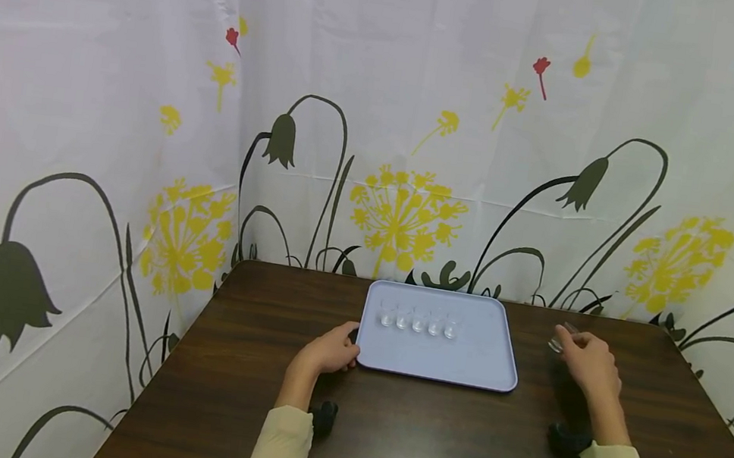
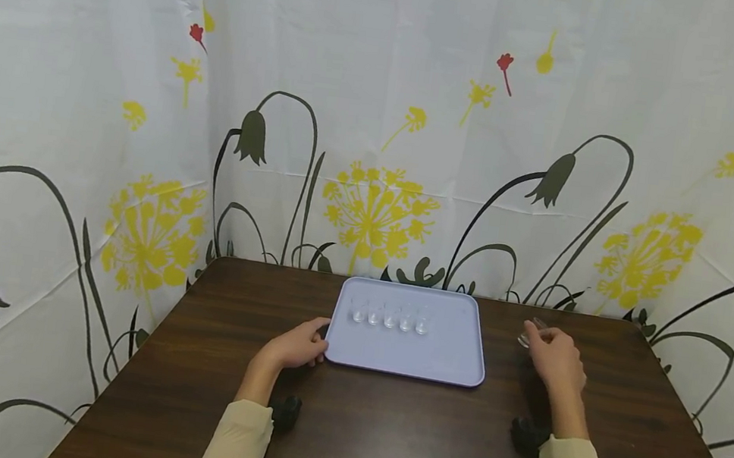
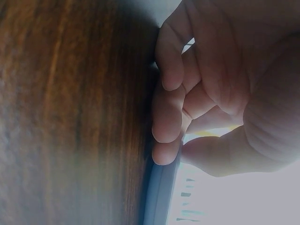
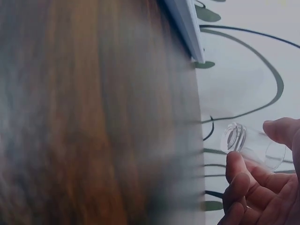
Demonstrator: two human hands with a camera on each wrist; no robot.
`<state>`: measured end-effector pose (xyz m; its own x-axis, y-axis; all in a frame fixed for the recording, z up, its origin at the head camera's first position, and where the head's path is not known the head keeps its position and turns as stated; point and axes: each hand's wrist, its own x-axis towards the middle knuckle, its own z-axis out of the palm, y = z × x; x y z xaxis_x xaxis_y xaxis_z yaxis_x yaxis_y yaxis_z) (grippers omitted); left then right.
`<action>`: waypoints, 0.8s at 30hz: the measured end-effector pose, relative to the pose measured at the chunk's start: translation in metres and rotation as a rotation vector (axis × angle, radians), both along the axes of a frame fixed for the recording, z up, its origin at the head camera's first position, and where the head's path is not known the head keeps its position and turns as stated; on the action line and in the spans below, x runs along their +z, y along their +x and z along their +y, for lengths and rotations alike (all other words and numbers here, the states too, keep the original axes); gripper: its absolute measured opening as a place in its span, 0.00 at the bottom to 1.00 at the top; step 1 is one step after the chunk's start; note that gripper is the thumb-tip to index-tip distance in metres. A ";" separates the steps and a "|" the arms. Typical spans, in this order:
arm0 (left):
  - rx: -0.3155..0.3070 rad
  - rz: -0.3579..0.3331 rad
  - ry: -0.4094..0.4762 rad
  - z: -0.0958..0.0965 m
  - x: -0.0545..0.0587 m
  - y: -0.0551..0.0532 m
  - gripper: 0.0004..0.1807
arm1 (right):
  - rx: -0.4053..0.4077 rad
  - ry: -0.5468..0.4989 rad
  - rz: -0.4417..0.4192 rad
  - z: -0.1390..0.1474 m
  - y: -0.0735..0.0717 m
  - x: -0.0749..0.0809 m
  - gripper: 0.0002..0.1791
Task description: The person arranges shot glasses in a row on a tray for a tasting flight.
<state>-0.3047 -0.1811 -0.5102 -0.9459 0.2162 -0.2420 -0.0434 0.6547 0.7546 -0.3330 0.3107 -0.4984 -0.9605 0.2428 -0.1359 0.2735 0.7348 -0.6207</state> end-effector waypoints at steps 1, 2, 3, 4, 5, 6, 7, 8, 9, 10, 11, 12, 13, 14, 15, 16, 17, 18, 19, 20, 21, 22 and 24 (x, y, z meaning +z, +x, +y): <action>-0.002 0.004 0.000 0.000 0.000 0.000 0.36 | -0.001 0.001 0.008 -0.002 0.000 0.000 0.54; -0.004 0.007 0.000 0.000 0.001 0.000 0.36 | -0.001 0.001 0.017 -0.004 0.000 0.000 0.54; -0.004 0.010 -0.001 0.000 0.001 0.000 0.36 | 0.002 0.001 0.026 -0.006 0.000 0.001 0.53; -0.006 0.013 -0.003 0.000 0.001 0.001 0.36 | 0.005 0.000 0.036 -0.008 0.000 0.001 0.53; -0.007 0.015 -0.005 0.000 0.002 0.001 0.36 | 0.010 0.000 0.045 -0.010 0.000 0.000 0.52; -0.009 0.016 -0.007 0.001 0.002 0.001 0.36 | 0.014 0.000 0.054 -0.011 0.000 0.000 0.52; -0.009 0.018 -0.009 0.001 0.002 0.001 0.36 | 0.019 0.000 0.062 -0.013 0.000 0.000 0.52; -0.008 0.017 -0.009 0.001 0.002 0.001 0.36 | 0.025 0.002 0.068 -0.015 0.000 0.000 0.51; -0.008 0.016 -0.008 0.001 0.002 0.001 0.36 | 0.029 0.005 0.073 -0.017 0.000 -0.001 0.51; -0.008 0.016 -0.007 0.001 0.002 0.002 0.36 | 0.032 0.008 0.076 -0.019 0.000 -0.001 0.51; -0.009 0.015 -0.003 0.001 0.002 0.002 0.36 | 0.035 0.014 0.080 -0.021 -0.001 -0.001 0.51; -0.009 0.015 0.000 0.001 0.001 0.002 0.36 | 0.038 0.018 0.084 -0.023 -0.001 -0.001 0.50; -0.011 0.016 0.002 0.001 0.001 0.003 0.36 | 0.040 0.022 0.088 -0.025 -0.001 -0.001 0.49; -0.012 0.017 0.004 0.001 0.001 0.003 0.36 | 0.044 0.027 0.092 -0.028 -0.001 -0.001 0.48; -0.013 0.018 0.004 0.000 0.001 0.003 0.36 | 0.047 0.032 0.095 -0.030 -0.002 0.000 0.48; -0.013 0.019 0.002 0.000 0.001 0.003 0.36 | 0.052 0.036 0.100 -0.032 -0.002 0.000 0.47; -0.013 0.020 0.001 0.000 0.001 0.003 0.36 | 0.057 0.042 0.105 -0.035 -0.002 0.000 0.46; -0.012 0.021 -0.002 0.000 0.001 0.003 0.35 | 0.063 0.045 0.110 -0.038 -0.002 0.001 0.45; -0.012 0.023 -0.006 0.000 0.001 0.002 0.35 | 0.067 0.049 0.114 -0.040 -0.003 0.001 0.44; -0.010 0.023 -0.009 0.000 0.001 0.002 0.35 | 0.073 0.053 0.118 -0.043 -0.003 0.002 0.44; -0.008 0.023 -0.010 0.000 0.002 0.002 0.35 | 0.077 0.056 0.122 -0.045 -0.003 0.002 0.43; -0.007 0.021 -0.010 0.000 0.002 0.002 0.35 | 0.082 0.059 0.126 -0.048 -0.004 0.002 0.43; -0.007 0.018 -0.009 0.000 0.002 0.002 0.35 | 0.091 0.066 0.133 -0.052 -0.005 0.002 0.41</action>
<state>-0.3026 -0.1807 -0.5086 -0.9487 0.2208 -0.2265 -0.0249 0.6617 0.7494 -0.3382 0.2583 -0.4963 -0.9874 0.1583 0.0068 0.1230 0.7928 -0.5969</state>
